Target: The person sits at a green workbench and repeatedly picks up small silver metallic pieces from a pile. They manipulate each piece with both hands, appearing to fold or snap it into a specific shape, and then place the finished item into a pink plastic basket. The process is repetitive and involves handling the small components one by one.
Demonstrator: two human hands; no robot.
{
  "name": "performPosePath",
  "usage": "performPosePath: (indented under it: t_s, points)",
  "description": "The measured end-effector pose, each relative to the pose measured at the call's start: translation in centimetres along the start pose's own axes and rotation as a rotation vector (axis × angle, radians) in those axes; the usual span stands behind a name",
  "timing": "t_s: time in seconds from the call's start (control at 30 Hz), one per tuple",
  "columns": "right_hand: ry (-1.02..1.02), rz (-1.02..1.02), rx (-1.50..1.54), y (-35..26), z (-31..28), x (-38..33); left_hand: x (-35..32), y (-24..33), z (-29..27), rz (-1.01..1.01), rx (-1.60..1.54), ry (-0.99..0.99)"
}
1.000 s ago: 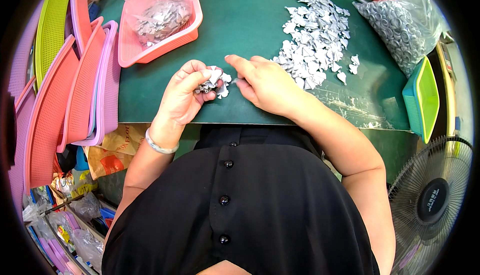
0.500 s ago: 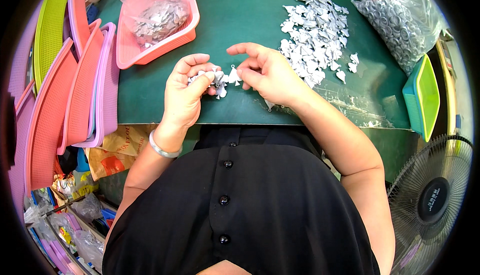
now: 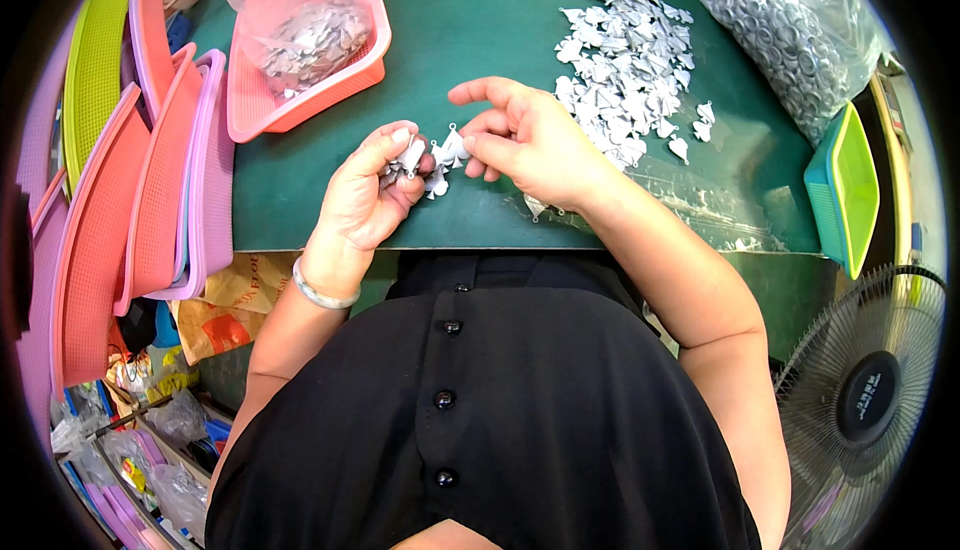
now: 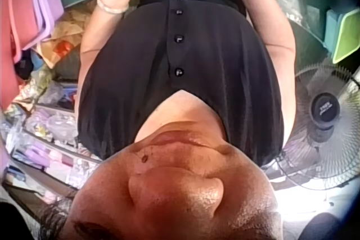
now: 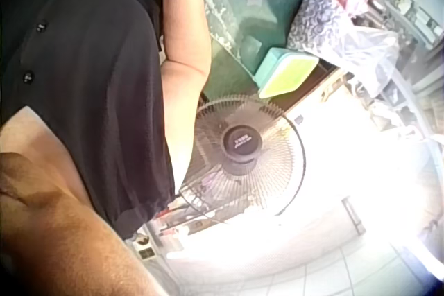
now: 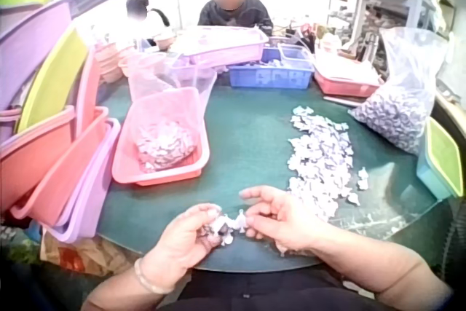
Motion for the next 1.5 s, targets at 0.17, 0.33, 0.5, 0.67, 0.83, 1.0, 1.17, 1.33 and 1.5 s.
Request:
performPosePath:
  t_s: [0.17,0.33,0.5,0.67,0.83,1.0,1.17,1.33,1.5]
  points:
    - [0.001,0.003,0.027,-0.2,0.1,0.1,0.0,0.1,0.1,-0.089,-0.113,-0.095]
    - [0.005,0.024,0.064,-0.6,0.4,0.2,-0.2,0.0,0.3,-0.12,-0.082,-0.121]
    - [-0.012,-0.04,-0.01,-1.1,1.2,1.1,-0.7,0.4,1.3,-0.035,0.103,-0.074]
    - [0.03,-0.137,-0.204,-1.1,1.1,1.7,-0.2,1.3,-0.4,-0.008,-0.059,-0.121]
    - [0.006,-0.287,-0.627,0.0,1.1,1.5,-0.3,1.9,-1.2,0.099,0.001,-0.004]
    - [-0.158,-0.389,-0.876,-0.9,2.2,0.5,-1.0,2.6,-1.1,0.138,0.196,0.072]
    - [-0.193,-0.341,-1.026,-0.8,2.4,0.0,-1.2,2.7,-2.0,0.085,0.229,0.047]
    - [-0.176,-0.305,-1.052,-0.4,2.0,0.3,-1.5,2.8,-1.6,0.071,0.267,0.074]
    - [-0.114,-0.497,-1.086,-0.3,2.4,0.2,-1.5,2.7,-1.8,0.068,0.251,0.071]
Point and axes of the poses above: each hand's wrist, its own x-axis towards the middle knuckle, its own z-axis out of the palm, y = z × x, the point moved 5 cm from there along x, towards the middle knuckle, and after that the axes turned 1 degree about -z, right-handed, at the moved point
